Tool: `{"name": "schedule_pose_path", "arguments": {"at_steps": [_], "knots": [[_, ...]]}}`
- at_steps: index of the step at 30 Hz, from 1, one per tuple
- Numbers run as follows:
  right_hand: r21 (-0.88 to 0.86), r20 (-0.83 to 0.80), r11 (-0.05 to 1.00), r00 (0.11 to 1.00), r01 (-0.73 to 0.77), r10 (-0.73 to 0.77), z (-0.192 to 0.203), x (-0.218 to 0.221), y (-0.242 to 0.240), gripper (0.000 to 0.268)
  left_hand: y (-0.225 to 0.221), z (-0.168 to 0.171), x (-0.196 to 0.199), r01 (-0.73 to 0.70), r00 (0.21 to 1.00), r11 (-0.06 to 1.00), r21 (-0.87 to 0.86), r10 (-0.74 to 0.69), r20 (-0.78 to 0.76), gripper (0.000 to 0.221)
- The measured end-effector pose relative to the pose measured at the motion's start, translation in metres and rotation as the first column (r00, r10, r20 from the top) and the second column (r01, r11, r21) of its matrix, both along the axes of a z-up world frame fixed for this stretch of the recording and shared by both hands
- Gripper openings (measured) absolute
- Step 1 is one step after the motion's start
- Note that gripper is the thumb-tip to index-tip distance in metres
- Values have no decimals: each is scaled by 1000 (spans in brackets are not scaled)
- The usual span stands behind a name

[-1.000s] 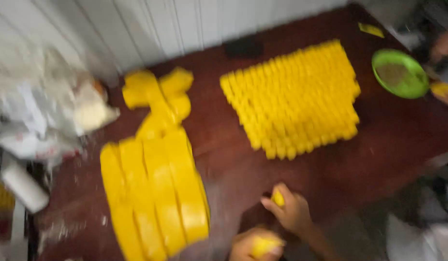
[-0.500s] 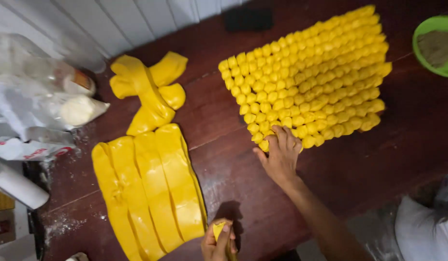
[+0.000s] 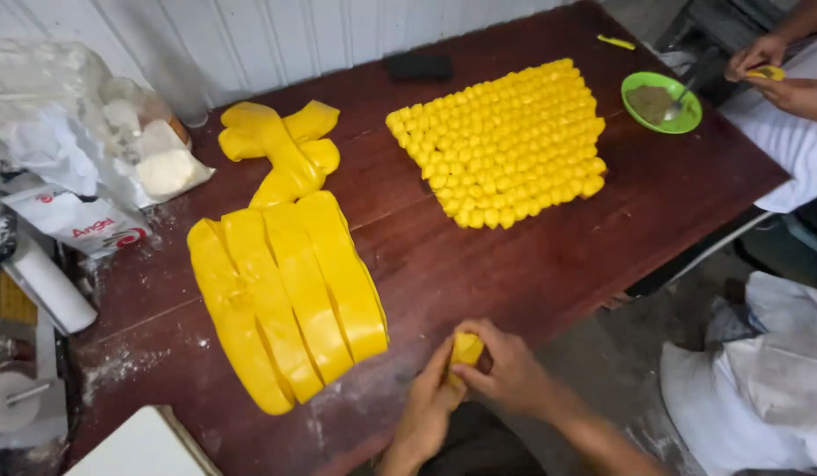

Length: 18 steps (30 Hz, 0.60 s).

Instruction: The recorder is shaping yellow dough into small balls and placing them on a tray for baking.

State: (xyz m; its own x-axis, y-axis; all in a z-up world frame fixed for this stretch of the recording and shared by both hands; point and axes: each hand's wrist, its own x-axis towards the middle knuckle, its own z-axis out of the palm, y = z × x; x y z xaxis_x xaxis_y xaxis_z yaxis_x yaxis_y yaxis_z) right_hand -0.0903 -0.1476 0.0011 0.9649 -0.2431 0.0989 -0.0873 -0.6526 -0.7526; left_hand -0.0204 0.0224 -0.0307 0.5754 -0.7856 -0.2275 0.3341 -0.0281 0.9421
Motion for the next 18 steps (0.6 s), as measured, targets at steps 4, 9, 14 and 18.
{"name": "schedule_pose_path", "arguments": {"at_steps": [4, 9, 14, 18], "knots": [[-264, 111, 952, 976, -153, 187, 42, 0, 8, 39, 6, 34, -8, -148, 829, 986, -75, 165, 535, 65], [-394, 136, 884, 935, -252, 327, 75, 11, 12, 32, 11, 47, 2, -124, 762, 990, 69, 50, 645, 33], [-391, 286, 905, 912, -169, 294, 25, -3, 1, 23, 4, 45, 7, 40, 801, 994, -105, 31, 598, 23], [66, 536, 990, 832, 128, -143, -54, 23, -32, 12, -50, 5, 30, 27, 665, 935, -353, 247, 705, 35]]}}
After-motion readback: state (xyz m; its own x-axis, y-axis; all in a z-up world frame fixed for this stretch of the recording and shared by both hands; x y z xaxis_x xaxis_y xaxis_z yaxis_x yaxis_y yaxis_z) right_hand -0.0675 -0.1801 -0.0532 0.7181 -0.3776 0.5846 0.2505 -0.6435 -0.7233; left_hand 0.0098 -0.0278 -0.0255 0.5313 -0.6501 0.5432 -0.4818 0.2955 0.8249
